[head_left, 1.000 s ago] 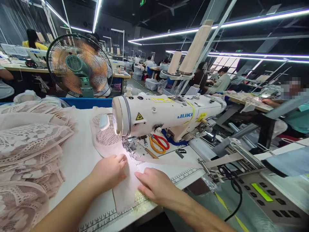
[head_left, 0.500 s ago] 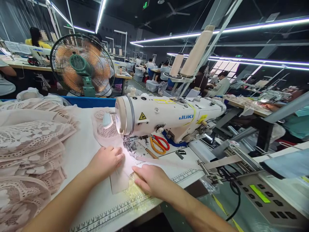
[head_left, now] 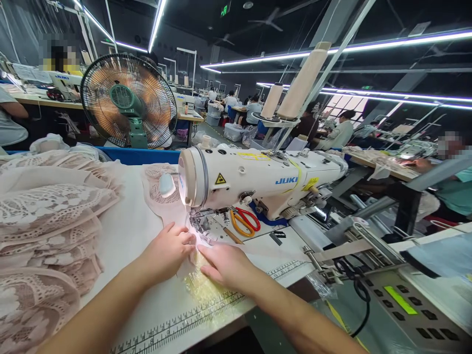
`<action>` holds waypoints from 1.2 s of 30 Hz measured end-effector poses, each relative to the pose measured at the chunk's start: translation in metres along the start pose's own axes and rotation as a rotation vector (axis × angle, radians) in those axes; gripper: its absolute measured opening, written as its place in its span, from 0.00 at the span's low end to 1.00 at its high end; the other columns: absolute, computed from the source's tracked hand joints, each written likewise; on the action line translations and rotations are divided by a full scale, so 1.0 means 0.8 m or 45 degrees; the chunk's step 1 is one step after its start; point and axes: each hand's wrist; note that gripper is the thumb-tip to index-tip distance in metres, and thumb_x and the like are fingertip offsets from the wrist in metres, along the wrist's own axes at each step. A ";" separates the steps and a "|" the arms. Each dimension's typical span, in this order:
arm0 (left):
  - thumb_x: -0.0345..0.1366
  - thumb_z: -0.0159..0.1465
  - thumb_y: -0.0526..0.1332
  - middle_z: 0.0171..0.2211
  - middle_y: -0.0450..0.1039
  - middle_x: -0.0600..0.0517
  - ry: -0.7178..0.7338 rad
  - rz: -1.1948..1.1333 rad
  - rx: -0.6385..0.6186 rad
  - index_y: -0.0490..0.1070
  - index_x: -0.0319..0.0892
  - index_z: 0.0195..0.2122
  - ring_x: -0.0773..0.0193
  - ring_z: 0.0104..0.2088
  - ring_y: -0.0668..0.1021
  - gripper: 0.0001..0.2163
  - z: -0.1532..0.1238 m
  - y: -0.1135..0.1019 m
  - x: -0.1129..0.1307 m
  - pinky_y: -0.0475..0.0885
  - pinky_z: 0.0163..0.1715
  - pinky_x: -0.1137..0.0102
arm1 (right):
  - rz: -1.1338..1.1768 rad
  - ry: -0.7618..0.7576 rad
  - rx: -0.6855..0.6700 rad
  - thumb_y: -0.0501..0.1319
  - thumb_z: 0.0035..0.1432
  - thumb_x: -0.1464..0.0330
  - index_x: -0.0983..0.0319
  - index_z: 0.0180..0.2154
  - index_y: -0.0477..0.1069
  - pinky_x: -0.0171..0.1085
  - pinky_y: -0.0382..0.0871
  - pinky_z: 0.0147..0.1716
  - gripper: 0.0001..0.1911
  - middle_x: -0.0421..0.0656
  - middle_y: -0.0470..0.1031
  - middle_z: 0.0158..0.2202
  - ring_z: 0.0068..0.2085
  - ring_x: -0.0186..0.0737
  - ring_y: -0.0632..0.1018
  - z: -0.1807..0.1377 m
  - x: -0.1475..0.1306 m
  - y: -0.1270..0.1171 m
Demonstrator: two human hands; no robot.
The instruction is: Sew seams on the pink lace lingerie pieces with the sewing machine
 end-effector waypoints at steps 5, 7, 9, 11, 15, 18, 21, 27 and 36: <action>0.29 0.64 0.58 0.42 0.79 0.47 0.031 -0.165 0.040 0.76 0.41 0.36 0.54 0.45 0.77 0.07 0.002 -0.004 0.010 0.72 0.45 0.59 | 0.043 -0.002 -0.005 0.58 0.66 0.60 0.63 0.62 0.66 0.42 0.69 0.40 0.26 0.52 0.79 0.47 0.47 0.54 0.78 -0.002 0.001 -0.002; 0.30 0.63 0.59 0.41 0.78 0.47 0.038 -0.173 0.036 0.75 0.40 0.35 0.54 0.43 0.78 0.06 0.003 -0.004 0.011 0.72 0.44 0.60 | 0.043 -0.006 -0.016 0.57 0.66 0.61 0.64 0.62 0.66 0.43 0.70 0.40 0.26 0.52 0.79 0.48 0.48 0.54 0.78 -0.003 0.001 -0.004; 0.31 0.64 0.59 0.40 0.78 0.46 0.046 -0.159 0.044 0.75 0.40 0.36 0.54 0.42 0.78 0.06 0.003 -0.004 0.011 0.72 0.44 0.60 | 0.037 -0.009 -0.020 0.57 0.66 0.60 0.63 0.61 0.67 0.42 0.70 0.40 0.25 0.52 0.79 0.46 0.47 0.54 0.78 -0.003 0.000 -0.006; 0.33 0.65 0.59 0.40 0.78 0.46 0.047 -0.141 0.054 0.76 0.41 0.38 0.54 0.43 0.78 0.06 0.003 -0.003 0.010 0.72 0.44 0.60 | 0.023 -0.002 -0.025 0.57 0.66 0.59 0.62 0.60 0.67 0.41 0.69 0.38 0.24 0.51 0.80 0.45 0.46 0.53 0.79 0.000 -0.001 -0.008; 0.36 0.66 0.60 0.43 0.78 0.45 0.014 -0.108 0.039 0.76 0.42 0.43 0.52 0.47 0.78 0.08 0.003 -0.001 0.005 0.71 0.47 0.59 | -0.057 0.051 -0.105 0.56 0.67 0.56 0.61 0.62 0.64 0.42 0.70 0.36 0.27 0.51 0.81 0.43 0.43 0.54 0.80 0.010 -0.006 -0.013; 0.37 0.66 0.61 0.48 0.78 0.44 -0.039 -0.063 -0.026 0.75 0.41 0.46 0.50 0.50 0.77 0.10 0.003 0.001 0.000 0.71 0.50 0.56 | -0.080 0.094 -0.134 0.55 0.67 0.55 0.60 0.63 0.63 0.44 0.70 0.36 0.28 0.52 0.82 0.41 0.42 0.56 0.81 0.018 -0.012 -0.019; 0.37 0.66 0.62 0.52 0.76 0.44 -0.087 -0.026 -0.058 0.75 0.41 0.48 0.48 0.53 0.76 0.11 0.003 0.005 -0.004 0.71 0.52 0.53 | -0.061 0.138 -0.116 0.54 0.67 0.54 0.59 0.64 0.63 0.46 0.71 0.34 0.29 0.53 0.82 0.41 0.41 0.58 0.81 0.025 -0.016 -0.021; 0.38 0.66 0.62 0.55 0.76 0.45 -0.146 0.033 -0.010 0.75 0.42 0.49 0.48 0.55 0.75 0.12 0.005 0.014 -0.013 0.69 0.54 0.52 | -0.063 0.182 -0.049 0.51 0.68 0.52 0.59 0.66 0.59 0.45 0.71 0.32 0.31 0.52 0.82 0.37 0.37 0.57 0.82 0.034 -0.018 -0.010; 0.41 0.70 0.57 0.62 0.70 0.42 -0.309 0.207 -0.122 0.73 0.40 0.56 0.43 0.62 0.70 0.17 0.010 0.013 -0.015 0.64 0.59 0.44 | -0.036 0.115 0.066 0.54 0.68 0.58 0.63 0.64 0.63 0.43 0.72 0.38 0.28 0.52 0.80 0.44 0.46 0.54 0.80 0.017 -0.009 0.019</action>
Point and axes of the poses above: each hand's wrist, its own z-axis towards the middle knuckle, its own y-axis out of the palm, x = y × z
